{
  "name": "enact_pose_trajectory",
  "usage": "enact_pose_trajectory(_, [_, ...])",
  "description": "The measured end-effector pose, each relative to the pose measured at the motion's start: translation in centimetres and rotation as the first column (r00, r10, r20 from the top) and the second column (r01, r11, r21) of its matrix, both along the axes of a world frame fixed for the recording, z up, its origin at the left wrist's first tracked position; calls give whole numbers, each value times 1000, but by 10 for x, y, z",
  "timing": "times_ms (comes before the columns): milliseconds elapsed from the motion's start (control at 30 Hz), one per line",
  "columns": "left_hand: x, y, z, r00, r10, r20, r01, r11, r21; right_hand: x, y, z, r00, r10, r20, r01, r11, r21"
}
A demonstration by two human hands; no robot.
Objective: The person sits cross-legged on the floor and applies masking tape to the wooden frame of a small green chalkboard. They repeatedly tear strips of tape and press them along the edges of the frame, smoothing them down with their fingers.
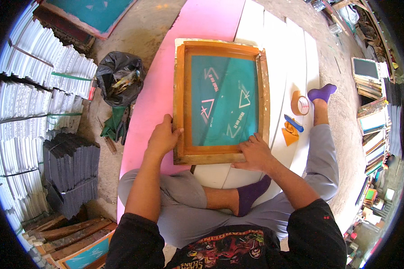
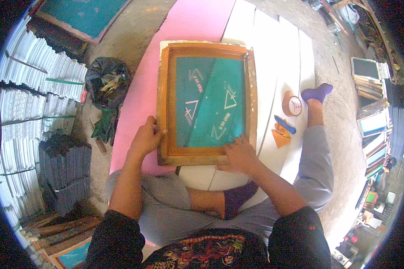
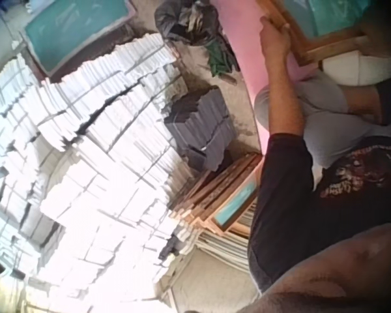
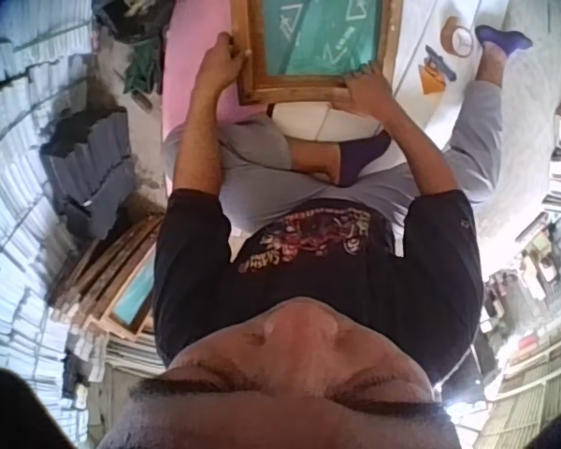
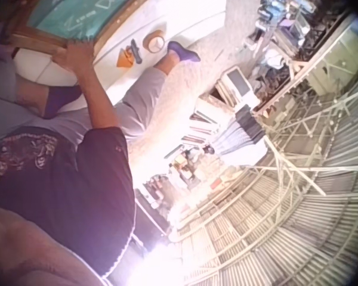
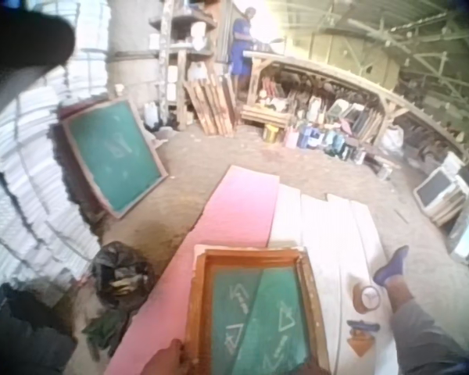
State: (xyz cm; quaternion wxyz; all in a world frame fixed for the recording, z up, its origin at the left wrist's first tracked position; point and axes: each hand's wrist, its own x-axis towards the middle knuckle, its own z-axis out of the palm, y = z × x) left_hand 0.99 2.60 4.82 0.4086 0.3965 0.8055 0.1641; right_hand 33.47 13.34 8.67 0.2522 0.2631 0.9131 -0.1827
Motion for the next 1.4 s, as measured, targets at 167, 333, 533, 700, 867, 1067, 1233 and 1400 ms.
enact_pose_trajectory(167, [0, -1, 0, 1000, 9, -11, -9, 1000, 15, 16, 14, 2, 994, 109, 24, -110, 991, 77])
enact_pose_trajectory(333, [2, 0, 4, 1000, 9, -15, -9, 1000, 18, 29, 28, -1, 979, 175, 106, -182, 981, 61])
enact_pose_trajectory(533, [1, 0, 4, 1000, 3, -23, -3, 1000, 17, 34, 35, -4, 972, 232, 48, -236, 966, 108])
enact_pose_trajectory(700, [0, 0, 2, 1000, 5, -2, -5, 1000, 16, 39, 48, -10, 996, 59, -62, -64, 995, -83])
enact_pose_trajectory(867, [0, -1, -1, 1000, 3, 2, -3, 1000, 28, 50, 49, -29, 961, 230, -154, -215, 971, 107])
enact_pose_trajectory(1067, [-1, -2, -4, 1000, 5, 2, -5, 1000, 12, 36, 53, -12, 988, 143, -64, -144, 990, -6])
enact_pose_trajectory(1233, [0, 2, 4, 1000, -2, 13, 2, 1000, 11, 44, 49, -18, 961, 249, -118, -214, 944, 250])
enact_pose_trajectory(1400, [-1, -1, 0, 1000, -2, -2, 2, 1000, 0, 29, 69, 24, 991, -120, -59, 113, 986, -120])
